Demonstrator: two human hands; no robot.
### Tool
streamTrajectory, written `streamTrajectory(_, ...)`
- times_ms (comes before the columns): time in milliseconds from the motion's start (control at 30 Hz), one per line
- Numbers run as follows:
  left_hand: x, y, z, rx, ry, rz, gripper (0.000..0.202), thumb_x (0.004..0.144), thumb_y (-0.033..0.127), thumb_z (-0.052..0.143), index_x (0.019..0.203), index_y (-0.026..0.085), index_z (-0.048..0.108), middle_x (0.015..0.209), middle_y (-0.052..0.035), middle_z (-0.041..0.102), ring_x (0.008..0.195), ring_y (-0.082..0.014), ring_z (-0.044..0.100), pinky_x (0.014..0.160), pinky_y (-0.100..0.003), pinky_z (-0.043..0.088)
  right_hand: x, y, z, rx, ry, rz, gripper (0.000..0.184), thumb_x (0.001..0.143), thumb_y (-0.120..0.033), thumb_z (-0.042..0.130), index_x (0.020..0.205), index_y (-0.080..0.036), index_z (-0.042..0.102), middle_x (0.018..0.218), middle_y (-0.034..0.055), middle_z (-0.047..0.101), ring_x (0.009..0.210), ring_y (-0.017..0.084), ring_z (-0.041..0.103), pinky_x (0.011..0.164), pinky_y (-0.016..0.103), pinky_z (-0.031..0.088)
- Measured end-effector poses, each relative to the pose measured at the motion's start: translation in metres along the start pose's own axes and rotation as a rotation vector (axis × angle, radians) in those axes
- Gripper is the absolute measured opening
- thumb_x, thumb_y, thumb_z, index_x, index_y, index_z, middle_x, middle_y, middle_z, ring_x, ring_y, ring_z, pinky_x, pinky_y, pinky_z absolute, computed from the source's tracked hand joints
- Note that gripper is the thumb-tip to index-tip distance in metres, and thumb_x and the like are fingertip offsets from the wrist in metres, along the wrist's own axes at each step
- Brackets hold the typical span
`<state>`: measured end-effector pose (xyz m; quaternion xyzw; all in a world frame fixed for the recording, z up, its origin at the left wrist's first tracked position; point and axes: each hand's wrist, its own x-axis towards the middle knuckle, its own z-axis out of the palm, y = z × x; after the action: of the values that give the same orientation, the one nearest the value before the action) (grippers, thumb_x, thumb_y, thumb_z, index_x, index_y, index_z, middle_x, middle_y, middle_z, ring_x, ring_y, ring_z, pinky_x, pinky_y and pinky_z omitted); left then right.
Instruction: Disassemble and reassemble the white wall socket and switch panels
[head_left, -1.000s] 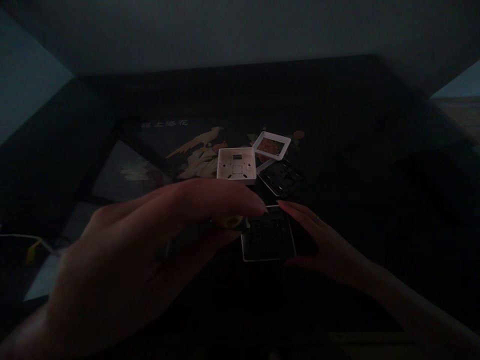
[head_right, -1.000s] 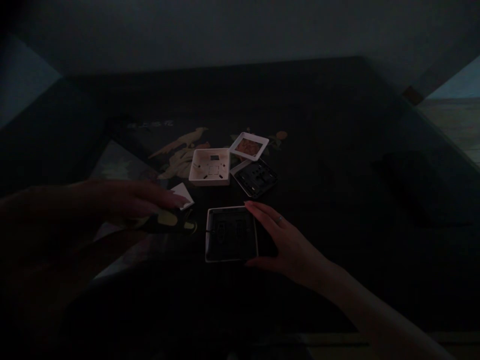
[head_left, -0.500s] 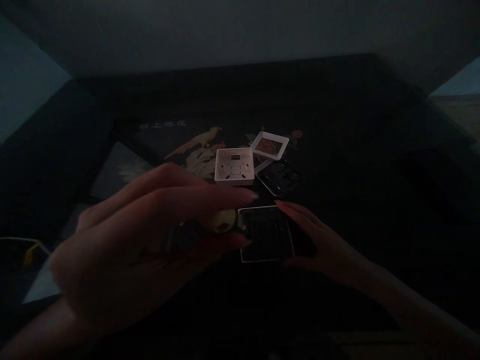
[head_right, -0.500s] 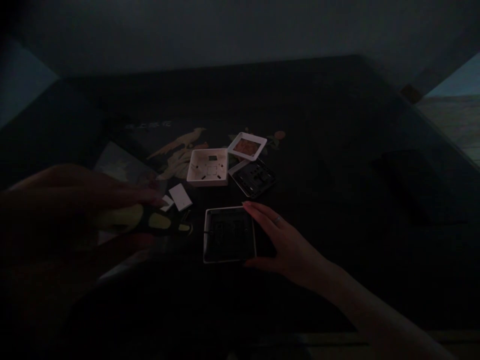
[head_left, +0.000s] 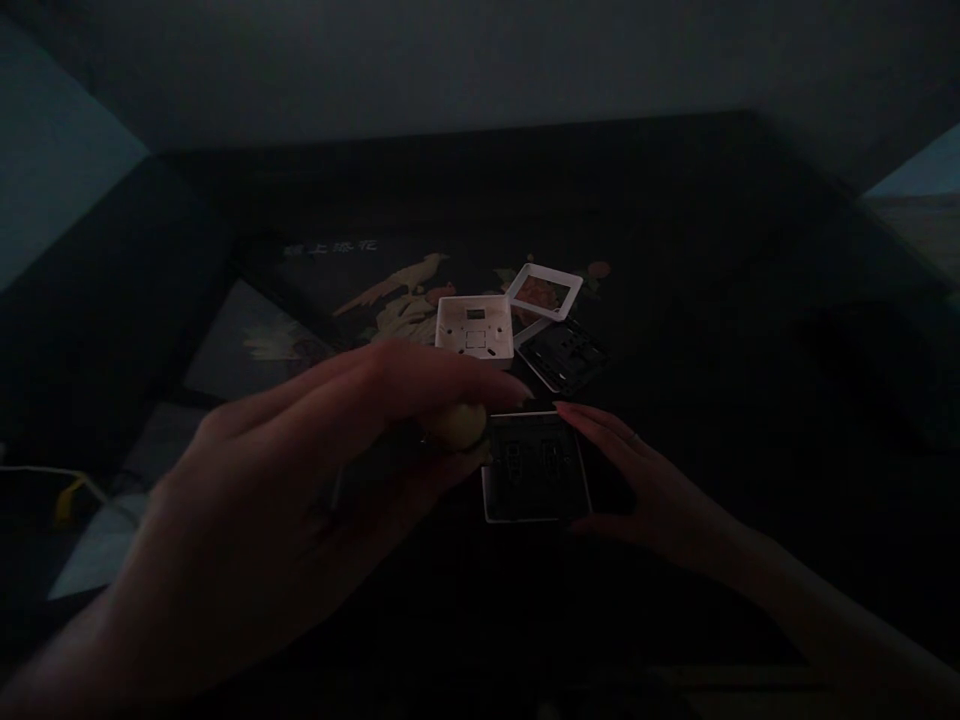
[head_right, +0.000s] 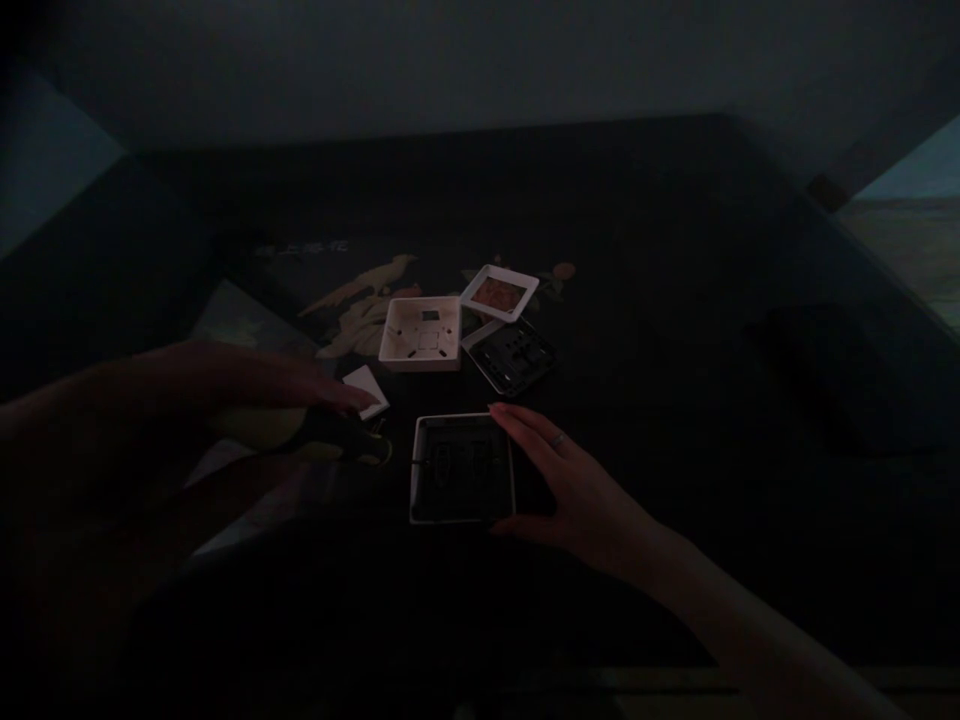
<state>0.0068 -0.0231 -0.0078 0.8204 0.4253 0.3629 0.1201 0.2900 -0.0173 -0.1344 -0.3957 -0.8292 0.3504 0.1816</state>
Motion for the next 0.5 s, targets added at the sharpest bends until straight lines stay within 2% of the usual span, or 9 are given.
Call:
streamTrajectory(67, -0.0001, -0.0001, -0.0005, 0.0, -0.091, 0.003, 0.028, 0.094, 0.029, 0.064, 0.122, 0.031, 0.063, 0.114, 0.0024, 0.071, 0.099, -0.0172, 0.072, 0.085, -0.028, 0.063, 0.0001, 0.0002, 0.0006, 0.014, 0.009, -0.016, 0.094, 0.082, -0.037, 0.076, 0.155, -0.036, 0.017, 0.159, 0.0131, 0.034, 0.144, 0.032, 0.039, 0.113, 0.055, 0.039)
streamTrajectory(133, -0.0003, -0.0004, 0.0001, 0.03, -0.064, 0.023, 0.028, 0.092, 0.038, 0.066, 0.119, 0.033, 0.063, 0.116, 0.002, 0.068, 0.098, -0.0178, 0.069, 0.086, -0.03, 0.062, 0.0002, 0.0005, 0.0008, 0.018, 0.009, -0.029, 0.094, 0.082, -0.037, 0.075, 0.156, -0.035, 0.016, 0.159, 0.0133, 0.034, 0.144, 0.032, 0.039, 0.113, 0.055, 0.039)
streamTrajectory(200, -0.0006, -0.0013, 0.0015, 0.07, -0.031, 0.038, 0.025, 0.091, 0.041, 0.067, 0.115, 0.034, 0.066, 0.112, 0.0027, 0.068, 0.091, -0.0162, 0.069, 0.08, -0.028, 0.061, 0.0002, 0.0007, 0.0006, 0.012, -0.001, -0.022, 0.094, 0.082, -0.038, 0.075, 0.156, -0.035, 0.017, 0.159, 0.0133, 0.033, 0.144, 0.032, 0.039, 0.113, 0.054, 0.04)
streamTrajectory(300, -0.001, -0.0033, 0.0035, 0.082, -0.013, 0.052, 0.022, 0.093, 0.034, 0.067, 0.114, 0.032, 0.066, 0.107, 0.0052, 0.069, 0.087, -0.0125, 0.068, 0.077, -0.023, 0.058, -0.0004, 0.0011, 0.0002, 0.004, -0.01, 0.0, 0.095, 0.081, -0.039, 0.075, 0.156, -0.035, 0.017, 0.16, 0.0121, 0.033, 0.144, 0.031, 0.039, 0.114, 0.053, 0.04)
streamTrajectory(500, -0.0016, -0.0059, 0.0046, -0.008, 0.015, 0.009, 0.031, 0.09, 0.026, 0.071, 0.12, 0.031, 0.064, 0.106, 0.0082, 0.07, 0.088, -0.0082, 0.067, 0.081, -0.018, 0.056, -0.0011, 0.0006, 0.0006, 0.012, -0.014, -0.005, 0.096, 0.082, -0.035, 0.076, 0.156, -0.037, 0.014, 0.161, 0.0122, 0.031, 0.145, 0.031, 0.037, 0.114, 0.056, 0.038)
